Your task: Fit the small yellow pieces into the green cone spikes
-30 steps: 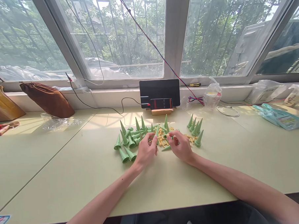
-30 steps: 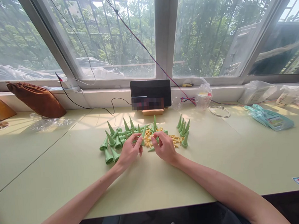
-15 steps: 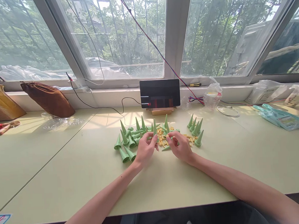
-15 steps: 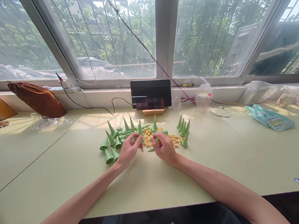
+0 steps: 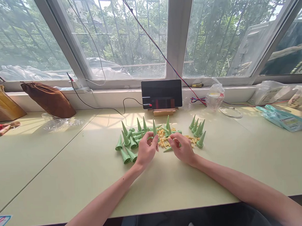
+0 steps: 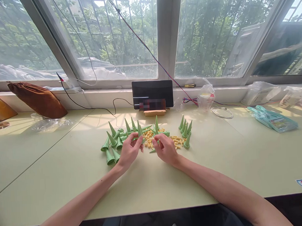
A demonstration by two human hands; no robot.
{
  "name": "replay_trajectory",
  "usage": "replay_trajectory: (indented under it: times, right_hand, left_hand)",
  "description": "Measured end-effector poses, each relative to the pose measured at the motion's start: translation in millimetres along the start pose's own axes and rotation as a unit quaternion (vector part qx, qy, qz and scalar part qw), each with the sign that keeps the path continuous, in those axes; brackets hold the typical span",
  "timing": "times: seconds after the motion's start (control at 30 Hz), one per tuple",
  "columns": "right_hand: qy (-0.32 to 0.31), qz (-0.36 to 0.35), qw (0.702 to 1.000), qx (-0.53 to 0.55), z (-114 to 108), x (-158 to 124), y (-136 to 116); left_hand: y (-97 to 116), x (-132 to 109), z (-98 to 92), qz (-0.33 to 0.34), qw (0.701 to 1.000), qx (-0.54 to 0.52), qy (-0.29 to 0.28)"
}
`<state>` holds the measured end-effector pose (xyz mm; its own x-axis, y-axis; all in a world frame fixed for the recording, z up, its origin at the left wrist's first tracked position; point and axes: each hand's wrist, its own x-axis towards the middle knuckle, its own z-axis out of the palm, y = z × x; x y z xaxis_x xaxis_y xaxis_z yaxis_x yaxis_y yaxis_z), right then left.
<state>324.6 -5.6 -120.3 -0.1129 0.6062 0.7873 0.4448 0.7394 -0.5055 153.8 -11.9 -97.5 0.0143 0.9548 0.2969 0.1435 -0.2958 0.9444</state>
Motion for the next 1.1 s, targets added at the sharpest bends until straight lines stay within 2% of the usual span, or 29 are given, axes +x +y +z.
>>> replay_trajectory:
  times: [0.37, 1.1]
  right_hand:
    - [-0.021, 0.025, 0.999, -0.009, 1.0, -1.7, 4.4]
    - [-0.083, 0.045, 0.996, 0.005, 2.6, -4.1, 7.7]
  left_hand:
    - [5.3, -3.3, 1.0, 0.0, 0.999, 0.007, -0.032]
    - [6.3, -5.6, 3.0, -0.004, 0.999, 0.014, -0.034]
